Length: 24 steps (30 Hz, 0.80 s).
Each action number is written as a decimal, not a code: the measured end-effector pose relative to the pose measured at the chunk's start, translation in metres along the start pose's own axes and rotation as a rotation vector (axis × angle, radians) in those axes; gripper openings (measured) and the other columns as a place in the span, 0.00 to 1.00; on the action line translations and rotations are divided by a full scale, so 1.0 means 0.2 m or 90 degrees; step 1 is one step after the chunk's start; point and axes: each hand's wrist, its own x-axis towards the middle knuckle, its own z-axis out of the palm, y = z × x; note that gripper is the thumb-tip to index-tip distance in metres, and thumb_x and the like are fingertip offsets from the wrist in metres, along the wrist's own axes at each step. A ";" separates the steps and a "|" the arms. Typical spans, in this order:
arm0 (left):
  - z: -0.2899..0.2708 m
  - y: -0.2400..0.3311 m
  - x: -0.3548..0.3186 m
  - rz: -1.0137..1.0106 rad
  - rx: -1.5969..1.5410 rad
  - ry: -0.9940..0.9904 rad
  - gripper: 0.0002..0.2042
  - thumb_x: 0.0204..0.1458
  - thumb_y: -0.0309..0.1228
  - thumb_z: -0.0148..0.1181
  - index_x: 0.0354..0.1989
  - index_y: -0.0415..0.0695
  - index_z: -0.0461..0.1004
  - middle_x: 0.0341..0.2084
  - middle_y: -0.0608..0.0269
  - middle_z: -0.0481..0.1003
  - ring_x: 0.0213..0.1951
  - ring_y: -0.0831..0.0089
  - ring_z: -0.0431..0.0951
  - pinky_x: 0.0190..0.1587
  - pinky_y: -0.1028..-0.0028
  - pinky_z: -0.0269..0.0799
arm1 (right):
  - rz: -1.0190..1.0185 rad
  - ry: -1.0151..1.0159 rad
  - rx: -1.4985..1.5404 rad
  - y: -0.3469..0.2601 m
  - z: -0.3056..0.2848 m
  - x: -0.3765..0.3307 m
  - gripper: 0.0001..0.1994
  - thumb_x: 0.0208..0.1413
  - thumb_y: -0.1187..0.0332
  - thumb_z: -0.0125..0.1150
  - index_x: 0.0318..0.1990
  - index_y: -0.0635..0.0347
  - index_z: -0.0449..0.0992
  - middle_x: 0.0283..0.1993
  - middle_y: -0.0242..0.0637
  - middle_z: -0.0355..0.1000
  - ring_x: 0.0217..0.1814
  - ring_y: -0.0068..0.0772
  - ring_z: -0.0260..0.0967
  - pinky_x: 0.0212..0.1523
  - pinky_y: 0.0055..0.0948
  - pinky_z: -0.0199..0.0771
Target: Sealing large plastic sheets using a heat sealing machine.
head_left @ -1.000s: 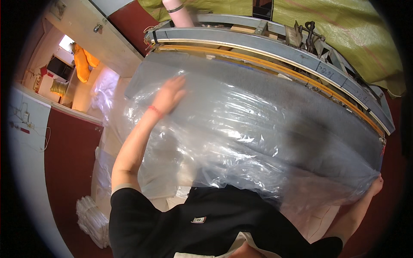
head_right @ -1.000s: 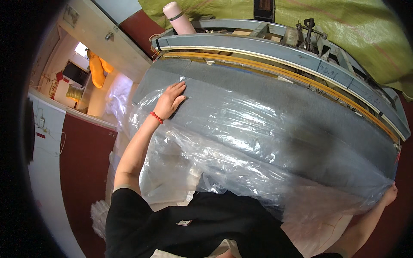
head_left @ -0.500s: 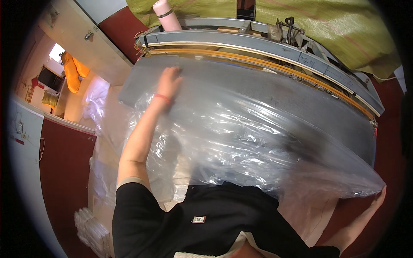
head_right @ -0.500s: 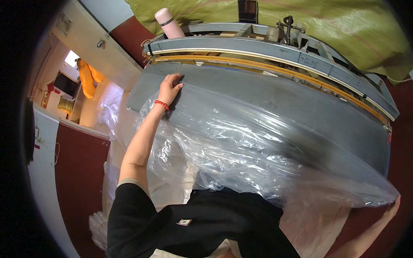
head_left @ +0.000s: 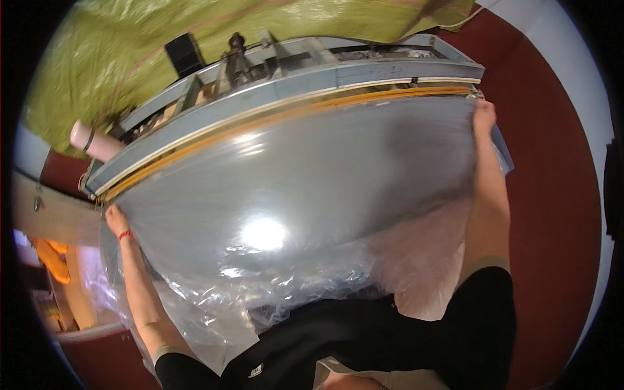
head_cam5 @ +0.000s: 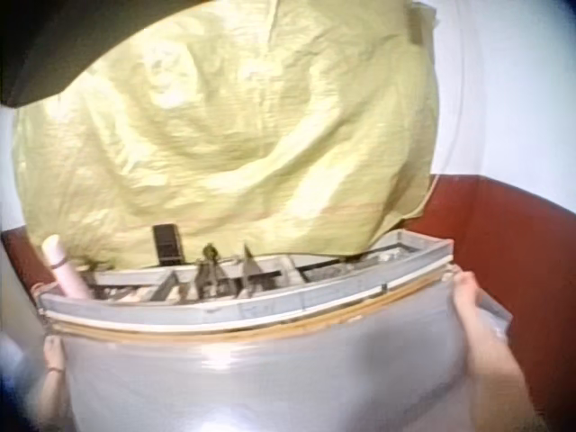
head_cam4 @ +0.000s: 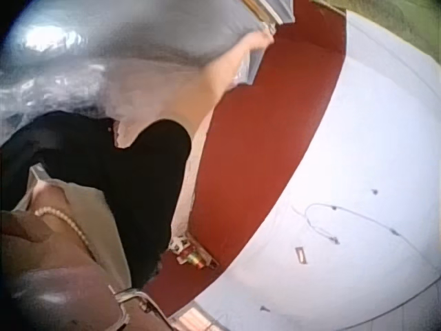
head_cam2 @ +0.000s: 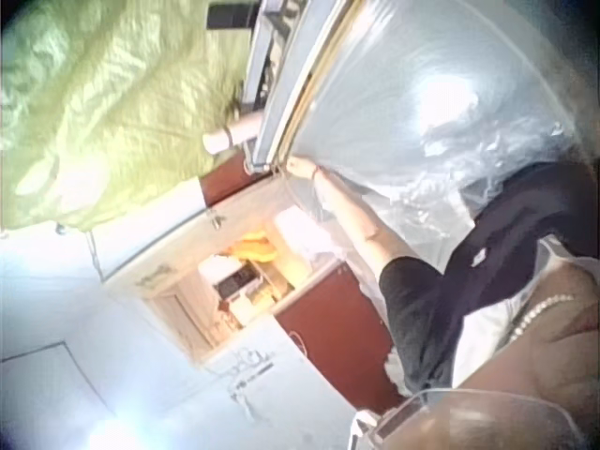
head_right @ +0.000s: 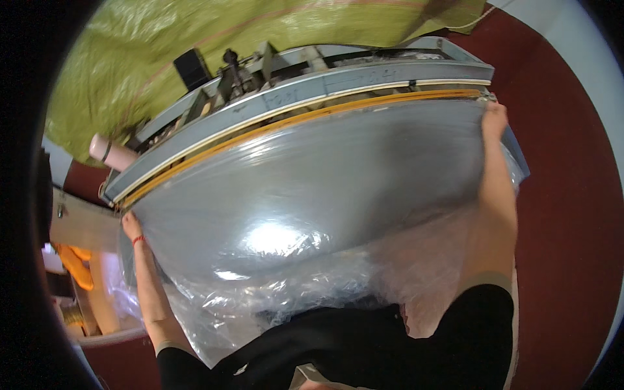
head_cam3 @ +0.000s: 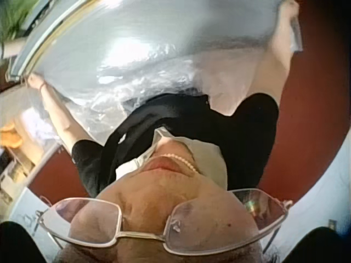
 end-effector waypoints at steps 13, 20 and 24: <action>0.15 -0.18 0.25 -0.066 -0.230 -0.016 0.07 0.47 0.32 0.56 0.26 0.43 0.68 0.19 0.73 0.67 0.22 0.85 0.63 0.22 0.85 0.58 | 0.024 0.145 0.091 -0.03 0.23 0.06 0.10 0.44 0.66 0.57 0.21 0.64 0.67 0.21 0.37 0.68 0.20 0.27 0.64 0.33 0.30 0.68; 0.00 -0.19 0.26 -0.125 -0.390 -0.032 0.07 0.50 0.32 0.48 0.28 0.42 0.68 0.25 0.65 0.71 0.28 0.77 0.71 0.25 0.79 0.67 | 0.269 -0.037 0.366 -0.24 0.11 0.06 0.13 0.53 0.61 0.45 0.34 0.64 0.64 0.21 0.38 0.67 0.17 0.23 0.64 0.15 0.21 0.63; 0.04 0.02 0.13 -0.132 -0.388 -0.039 0.05 0.49 0.30 0.49 0.30 0.42 0.68 0.25 0.67 0.71 0.28 0.78 0.71 0.27 0.79 0.67 | 0.266 -0.182 0.371 -0.21 0.02 0.08 0.16 0.50 0.58 0.51 0.29 0.66 0.71 0.25 0.38 0.70 0.22 0.25 0.67 0.23 0.21 0.66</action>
